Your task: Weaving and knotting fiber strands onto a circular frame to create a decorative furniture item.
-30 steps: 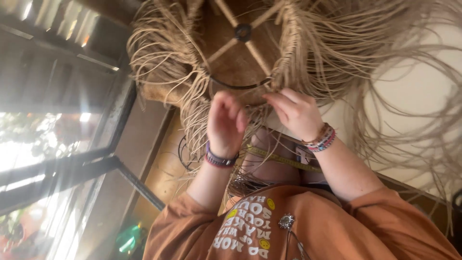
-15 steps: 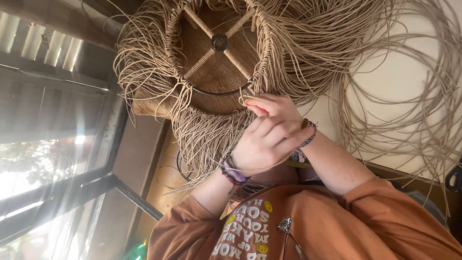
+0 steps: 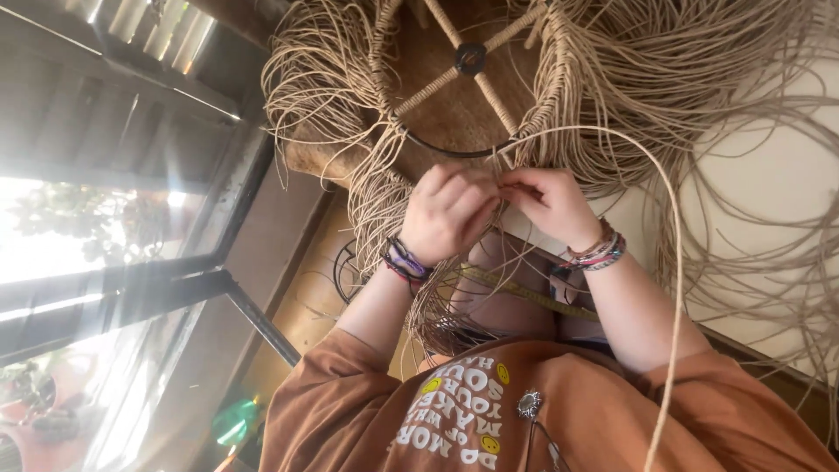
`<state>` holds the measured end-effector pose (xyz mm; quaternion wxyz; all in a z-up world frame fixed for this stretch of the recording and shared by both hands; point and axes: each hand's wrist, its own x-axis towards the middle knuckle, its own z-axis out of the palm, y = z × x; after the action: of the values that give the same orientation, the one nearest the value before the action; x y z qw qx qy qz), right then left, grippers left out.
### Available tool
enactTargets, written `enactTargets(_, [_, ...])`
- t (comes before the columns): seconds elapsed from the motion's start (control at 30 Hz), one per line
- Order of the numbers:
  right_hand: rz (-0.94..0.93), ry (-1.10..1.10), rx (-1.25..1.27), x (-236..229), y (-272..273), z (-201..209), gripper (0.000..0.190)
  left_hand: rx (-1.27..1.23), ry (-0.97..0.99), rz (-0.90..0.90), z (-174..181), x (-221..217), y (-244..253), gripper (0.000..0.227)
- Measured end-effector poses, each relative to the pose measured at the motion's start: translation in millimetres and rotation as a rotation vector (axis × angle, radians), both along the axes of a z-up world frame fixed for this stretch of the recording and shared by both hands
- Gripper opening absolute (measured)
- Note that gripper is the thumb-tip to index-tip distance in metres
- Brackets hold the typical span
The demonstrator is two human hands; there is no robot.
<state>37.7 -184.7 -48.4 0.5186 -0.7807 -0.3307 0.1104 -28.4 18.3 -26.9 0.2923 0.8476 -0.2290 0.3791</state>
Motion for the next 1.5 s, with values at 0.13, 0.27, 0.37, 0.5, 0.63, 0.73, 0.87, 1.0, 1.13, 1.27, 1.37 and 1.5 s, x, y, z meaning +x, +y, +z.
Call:
enactTargets(0.13, [0.053,0.105,-0.003,-1.0,1.4,12.9,0.017,0.166,0.024,0.096,1.4,-14.6,13.9,0.023])
enactTargets(0.27, [0.055,0.120,0.023,-1.5,6.7,30.7,0.009,0.261,0.086,0.278,1.2,-35.5,50.5,0.017])
enactTargets(0.37, [0.049,0.159,0.032,-0.2,9.8,35.3,0.010,0.340,0.235,0.581,11.8,-65.3,81.7,0.005])
enactTargets(0.5, [0.023,0.265,0.069,-3.7,11.4,38.6,0.010,0.728,1.007,0.900,13.6,-93.5,69.4,0.055])
enactTargets(0.63, [0.045,0.352,0.083,-5.9,4.3,20.9,0.010,0.637,0.944,0.537,33.7,-65.8,23.9,0.089])
enactTargets(0.73, [0.038,0.426,0.138,-5.1,0.1,13.5,0.012,0.453,0.888,0.248,54.2,-53.7,22.1,0.117])
enactTargets(0.87, [0.038,0.475,0.160,-3.4,-3.1,19.4,0.010,0.342,1.084,0.384,61.5,-69.8,44.1,0.131])
enactTargets(1.0, [0.063,0.500,0.195,-5.5,3.0,14.1,0.009,0.196,0.664,0.270,42.4,-68.8,30.4,0.104])
enactTargets(1.13, [0.070,0.553,0.256,-8.4,2.1,3.1,0.007,0.037,0.289,0.100,3.9,-37.4,7.2,0.056])
enactTargets(1.27, [0.060,0.645,0.347,-14.1,4.7,7.3,0.010,-0.315,0.163,-0.082,6.6,-26.8,-0.4,0.028])
enactTargets(1.37, [0.061,0.666,0.458,-21.7,16.0,5.7,0.013,-0.658,0.231,-0.221,14.3,-10.3,-8.8,0.030])
enactTargets(1.5, [0.083,0.569,0.636,-27.3,26.4,2.1,0.025,-1.280,0.161,-0.563,24.9,27.6,-33.4,0.050])
